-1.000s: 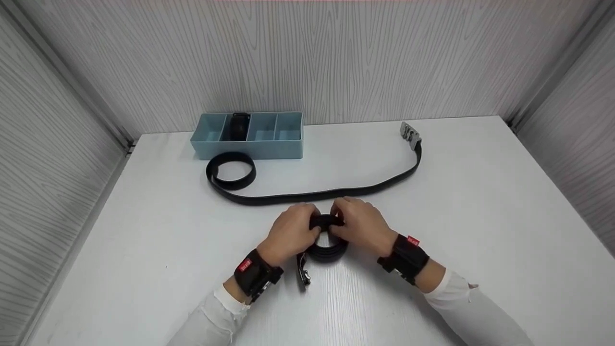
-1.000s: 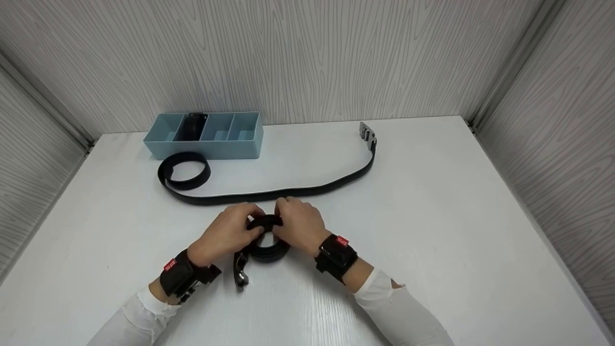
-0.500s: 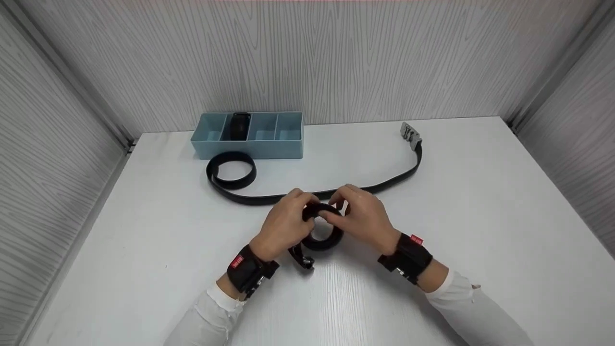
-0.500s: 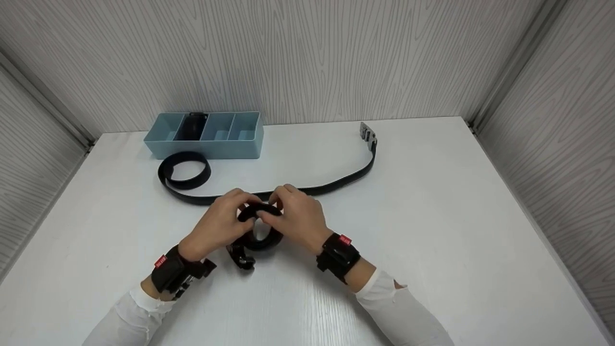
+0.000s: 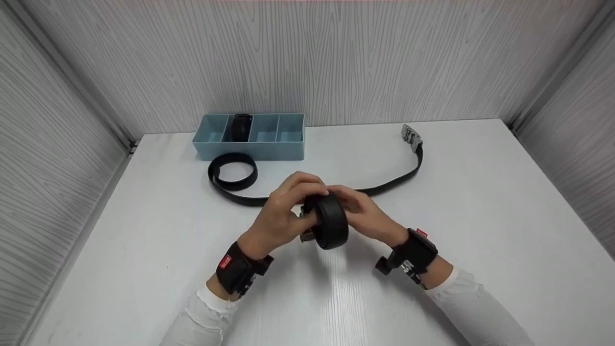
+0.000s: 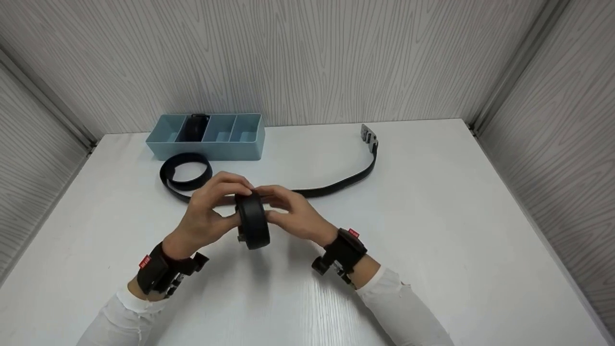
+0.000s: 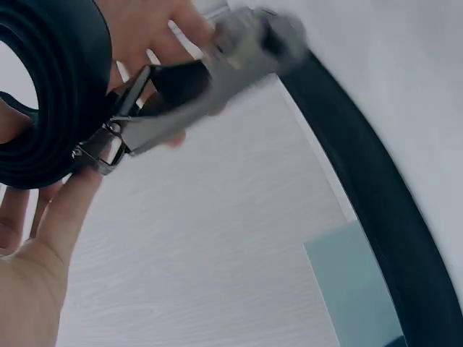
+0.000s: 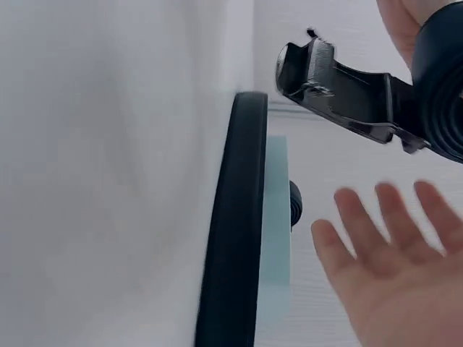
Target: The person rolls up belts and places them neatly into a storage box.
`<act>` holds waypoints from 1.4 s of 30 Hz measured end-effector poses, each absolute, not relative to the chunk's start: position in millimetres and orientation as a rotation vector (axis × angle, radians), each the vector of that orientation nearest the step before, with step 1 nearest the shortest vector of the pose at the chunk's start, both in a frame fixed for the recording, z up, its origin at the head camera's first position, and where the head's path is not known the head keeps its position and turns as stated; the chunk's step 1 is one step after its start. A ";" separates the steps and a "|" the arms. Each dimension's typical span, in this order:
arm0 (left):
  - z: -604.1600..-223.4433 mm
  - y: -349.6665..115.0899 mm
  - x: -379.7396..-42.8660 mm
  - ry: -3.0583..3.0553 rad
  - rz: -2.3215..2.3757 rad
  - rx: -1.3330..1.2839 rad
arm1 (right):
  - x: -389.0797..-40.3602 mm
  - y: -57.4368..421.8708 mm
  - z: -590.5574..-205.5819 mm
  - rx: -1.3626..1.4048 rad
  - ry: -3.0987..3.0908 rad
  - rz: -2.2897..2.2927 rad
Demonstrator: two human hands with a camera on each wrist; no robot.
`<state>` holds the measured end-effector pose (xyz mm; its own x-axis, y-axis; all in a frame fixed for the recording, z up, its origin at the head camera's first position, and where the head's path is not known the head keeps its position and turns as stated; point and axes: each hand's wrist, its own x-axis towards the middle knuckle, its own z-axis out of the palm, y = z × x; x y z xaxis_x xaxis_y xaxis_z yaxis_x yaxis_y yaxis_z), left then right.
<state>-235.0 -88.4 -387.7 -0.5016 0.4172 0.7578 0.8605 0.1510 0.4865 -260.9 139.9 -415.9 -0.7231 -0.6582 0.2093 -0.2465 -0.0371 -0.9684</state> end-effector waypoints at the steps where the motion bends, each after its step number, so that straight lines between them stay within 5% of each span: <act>1: -387.4 -86.6 -234.3 -1.965 -1.331 -1.234 | -259.9 139.9 -417.3 -0.976 1.864 -1.816; 16: -390.5 -84.7 -234.2 -1.955 -1.234 -1.200 | -257.7 136.7 -416.9 -0.813 2.140 -1.875; 28: -382.2 -75.4 -217.9 -2.689 -1.263 -0.508 | -258.0 134.6 -425.2 -0.974 2.857 -1.515; 42: -394.8 -65.8 -214.3 -2.445 -0.993 -0.610 | -255.0 128.2 -425.8 -0.955 2.816 -1.628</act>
